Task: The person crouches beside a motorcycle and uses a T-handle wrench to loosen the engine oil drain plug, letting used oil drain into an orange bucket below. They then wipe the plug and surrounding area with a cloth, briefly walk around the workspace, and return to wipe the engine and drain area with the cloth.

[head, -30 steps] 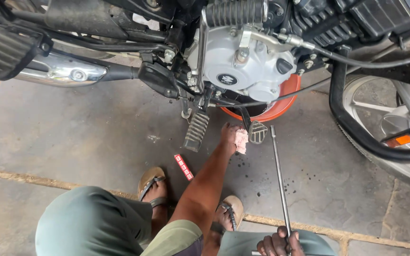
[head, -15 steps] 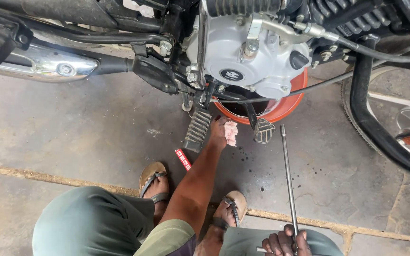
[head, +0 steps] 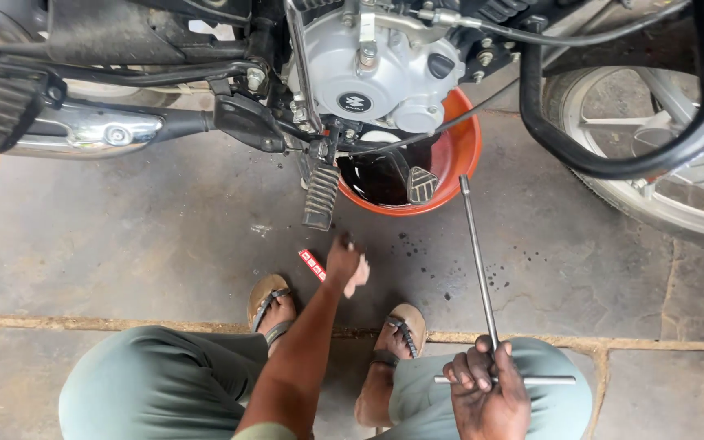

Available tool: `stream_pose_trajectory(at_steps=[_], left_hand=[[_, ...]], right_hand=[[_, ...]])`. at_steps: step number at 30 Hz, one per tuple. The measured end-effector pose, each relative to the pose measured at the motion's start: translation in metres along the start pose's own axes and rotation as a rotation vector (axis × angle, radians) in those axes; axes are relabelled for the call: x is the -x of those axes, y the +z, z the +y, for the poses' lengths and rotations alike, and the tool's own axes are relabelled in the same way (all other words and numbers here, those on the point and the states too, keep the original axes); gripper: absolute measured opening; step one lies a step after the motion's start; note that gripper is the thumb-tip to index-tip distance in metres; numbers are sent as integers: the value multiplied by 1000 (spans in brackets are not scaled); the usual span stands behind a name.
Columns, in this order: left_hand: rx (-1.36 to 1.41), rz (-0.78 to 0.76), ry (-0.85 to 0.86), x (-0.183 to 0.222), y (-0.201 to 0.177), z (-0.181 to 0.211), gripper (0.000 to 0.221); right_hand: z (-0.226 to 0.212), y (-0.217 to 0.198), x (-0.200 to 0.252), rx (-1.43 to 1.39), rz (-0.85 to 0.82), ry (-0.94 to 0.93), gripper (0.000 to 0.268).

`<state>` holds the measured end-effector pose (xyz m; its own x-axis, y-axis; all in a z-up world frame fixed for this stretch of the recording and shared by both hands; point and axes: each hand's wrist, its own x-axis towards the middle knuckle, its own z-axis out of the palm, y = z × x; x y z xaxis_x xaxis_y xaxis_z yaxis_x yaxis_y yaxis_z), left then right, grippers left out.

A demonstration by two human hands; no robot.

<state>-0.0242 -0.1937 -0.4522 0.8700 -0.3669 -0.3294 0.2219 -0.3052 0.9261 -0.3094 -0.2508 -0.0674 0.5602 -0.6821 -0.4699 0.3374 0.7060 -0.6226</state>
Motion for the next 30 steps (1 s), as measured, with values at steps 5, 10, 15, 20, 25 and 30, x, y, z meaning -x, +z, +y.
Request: stream_pose_trajectory(at_steps=[5,10,15,20,25,30], left_hand=[[-526,-308,-142,99,-47,27,58],[-651,-316,11,111,-64,18,57],[-742,-850,301,116,-64,112,69],[-706,-700,213,174,-111,335,60],[80,-732,208,184,-127,382,47],[134,-577,190,166,-114,349,49]], right_hand=[[-5,29,26,12,20,-19,39],[-5,40,41,36,-27,-64,36],[1,32,51,122,-51,-166,34],[19,66,76,161,-69,-150,35],[77,86,61,23,-137,-135,34],[113,106,35,-275,-155,67,23]])
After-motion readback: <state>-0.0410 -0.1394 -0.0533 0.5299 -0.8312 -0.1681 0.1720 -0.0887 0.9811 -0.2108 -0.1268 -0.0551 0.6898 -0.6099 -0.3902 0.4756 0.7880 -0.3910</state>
